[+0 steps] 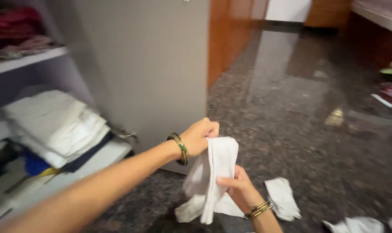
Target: The person folds white socks on a tiled floor, pairing them and placing the folded pairs into a nearby open closet shelf. The person handles the socks one at a time, folding and stacking them neatly.
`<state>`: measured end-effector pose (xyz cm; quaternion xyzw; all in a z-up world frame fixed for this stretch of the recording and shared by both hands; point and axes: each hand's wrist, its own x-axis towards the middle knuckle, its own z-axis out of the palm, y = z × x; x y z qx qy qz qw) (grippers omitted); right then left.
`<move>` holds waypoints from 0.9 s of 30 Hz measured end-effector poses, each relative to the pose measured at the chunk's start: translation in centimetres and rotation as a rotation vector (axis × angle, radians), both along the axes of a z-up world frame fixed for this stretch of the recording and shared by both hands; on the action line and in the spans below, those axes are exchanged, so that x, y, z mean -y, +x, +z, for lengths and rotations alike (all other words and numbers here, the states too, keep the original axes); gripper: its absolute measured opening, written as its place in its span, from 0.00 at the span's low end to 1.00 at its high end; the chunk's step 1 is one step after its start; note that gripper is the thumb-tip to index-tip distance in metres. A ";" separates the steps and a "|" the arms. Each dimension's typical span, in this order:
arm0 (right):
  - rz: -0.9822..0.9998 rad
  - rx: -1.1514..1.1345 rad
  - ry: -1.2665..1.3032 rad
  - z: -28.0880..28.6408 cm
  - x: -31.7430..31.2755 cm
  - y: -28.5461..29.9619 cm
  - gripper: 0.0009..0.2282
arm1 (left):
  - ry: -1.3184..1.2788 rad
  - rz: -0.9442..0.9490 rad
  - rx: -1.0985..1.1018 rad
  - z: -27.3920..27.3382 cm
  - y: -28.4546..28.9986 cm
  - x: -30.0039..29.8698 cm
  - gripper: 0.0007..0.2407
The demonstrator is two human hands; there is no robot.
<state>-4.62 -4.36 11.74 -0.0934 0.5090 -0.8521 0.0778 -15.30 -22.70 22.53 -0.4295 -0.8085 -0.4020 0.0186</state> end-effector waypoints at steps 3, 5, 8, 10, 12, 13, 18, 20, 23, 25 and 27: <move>-0.022 0.075 0.036 -0.2 5.1 -1.1 0.20 | 0.118 0.156 0.292 -1.4 -0.5 6.2 0.06; -0.036 0.117 -0.036 -0.6 8.6 -2.0 0.21 | 0.272 0.321 0.667 -2.8 -0.5 10.4 0.07; -0.071 0.143 -0.067 -1.0 13.2 -4.0 0.22 | 0.494 0.518 1.211 -4.7 -0.9 15.5 0.26; -0.071 0.150 0.015 -1.9 15.7 -5.2 0.24 | 0.612 0.585 1.367 -7.9 0.6 17.7 0.38; -0.036 0.153 0.182 -3.2 17.5 -6.7 0.26 | 0.797 0.448 1.254 -12.1 2.7 17.8 0.32; 0.041 0.194 0.263 -4.1 18.7 -7.8 0.28 | 0.887 0.315 1.104 -13.5 2.9 18.8 0.25; 0.332 0.102 0.485 -8.6 24.2 -10.4 0.34 | 1.105 0.737 1.128 -20.6 8.0 21.6 0.26; 0.386 -0.078 0.480 -9.2 26.7 -10.7 0.33 | 1.205 0.694 0.912 -21.3 8.6 24.3 0.26; 0.424 -0.144 0.395 -8.8 32.2 -10.0 0.30 | 1.347 0.808 0.673 -20.6 9.1 29.7 0.25; 0.466 -0.149 0.338 -7.9 36.2 -8.8 0.29 | 1.256 1.028 0.590 -19.4 10.0 33.7 0.23; 0.543 -0.170 0.294 -6.9 39.8 -7.9 0.29 | 1.219 1.106 0.522 -18.2 10.6 36.9 0.24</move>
